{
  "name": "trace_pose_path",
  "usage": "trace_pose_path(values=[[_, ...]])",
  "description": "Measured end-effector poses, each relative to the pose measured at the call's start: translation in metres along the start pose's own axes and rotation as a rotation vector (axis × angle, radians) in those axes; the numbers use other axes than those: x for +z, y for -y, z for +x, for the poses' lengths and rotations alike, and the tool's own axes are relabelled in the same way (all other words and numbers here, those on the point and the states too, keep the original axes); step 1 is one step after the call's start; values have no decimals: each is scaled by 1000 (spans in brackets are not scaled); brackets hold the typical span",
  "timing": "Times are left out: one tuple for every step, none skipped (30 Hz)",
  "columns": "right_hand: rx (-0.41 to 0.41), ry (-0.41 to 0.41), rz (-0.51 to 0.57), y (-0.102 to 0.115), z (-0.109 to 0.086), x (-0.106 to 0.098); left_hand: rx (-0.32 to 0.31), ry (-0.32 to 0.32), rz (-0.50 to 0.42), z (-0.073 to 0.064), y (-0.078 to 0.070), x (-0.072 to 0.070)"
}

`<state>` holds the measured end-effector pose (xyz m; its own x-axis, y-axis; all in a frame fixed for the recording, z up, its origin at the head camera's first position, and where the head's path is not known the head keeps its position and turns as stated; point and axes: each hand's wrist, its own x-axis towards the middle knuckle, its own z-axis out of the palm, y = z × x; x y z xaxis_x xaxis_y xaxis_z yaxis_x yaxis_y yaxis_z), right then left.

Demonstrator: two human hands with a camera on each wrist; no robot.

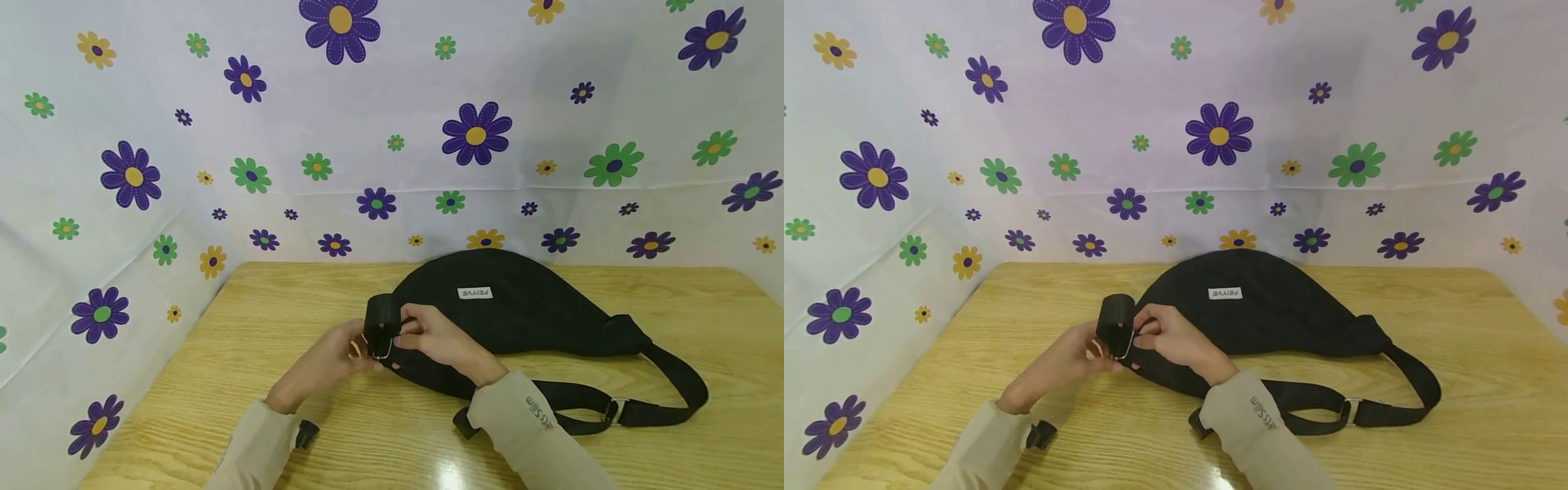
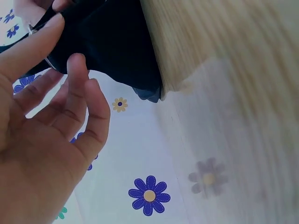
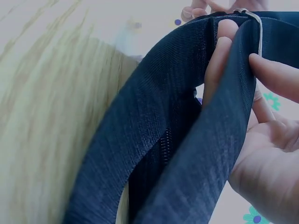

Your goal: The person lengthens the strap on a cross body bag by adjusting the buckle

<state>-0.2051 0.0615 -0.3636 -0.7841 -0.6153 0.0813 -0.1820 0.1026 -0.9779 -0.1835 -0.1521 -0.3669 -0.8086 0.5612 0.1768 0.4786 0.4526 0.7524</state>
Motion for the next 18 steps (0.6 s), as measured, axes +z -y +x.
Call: trace_pose_path(values=[[-3, 2, -1, 0, 0, 0, 2, -4, 0, 0, 0, 0], [-4, 4, -1, 0, 1, 0, 1, -6, -1, 0, 0, 0], [1, 6, 1, 0, 1, 0, -2, -10, -2, 0, 0, 0], [8, 10, 13, 0, 1, 0, -5, -13, 1, 0, 1, 0], [18, 13, 25, 1, 1, 1, -11, -15, 1, 0, 0, 0], [27, 16, 34, 1, 2, 1, -16, -16, 4, 1, 0, 0], [36, 21, 37, 1, 2, 2, -23, -18, 11, 1, 0, 0], [40, 28, 45, 2, 1, 3, -29, -21, 15, 1, 1, 0], [42, 36, 49, 3, 1, 4, -33, -25, 22, 1, 1, 0], [36, 44, 44, 4, 1, 5, -37, -27, 27, 1, 1, 0], [28, 48, 31, 5, 1, 7, -39, -29, 33, 1, 1, 0], [17, 47, 13, 6, 0, 9, -42, -29, 35, 1, 1, -1], [2, 43, -10, 7, 0, 12, -42, -29, 39, 1, 1, -1], [-11, 33, -32, 7, -1, 14, -41, -27, 41, 1, 1, -1], [-23, 17, -65, 8, -1, 17, -38, -24, 45, 1, 1, -1], [-33, -3, -104, 8, -1, 20, -33, -21, 49, 1, 1, -1], [-41, -26, -145, 9, -1, 22, -33, -21, 53, 1, 1, -2], [-49, -47, -188, 9, -1, 25, -35, -20, 54, 0, 1, -2]])
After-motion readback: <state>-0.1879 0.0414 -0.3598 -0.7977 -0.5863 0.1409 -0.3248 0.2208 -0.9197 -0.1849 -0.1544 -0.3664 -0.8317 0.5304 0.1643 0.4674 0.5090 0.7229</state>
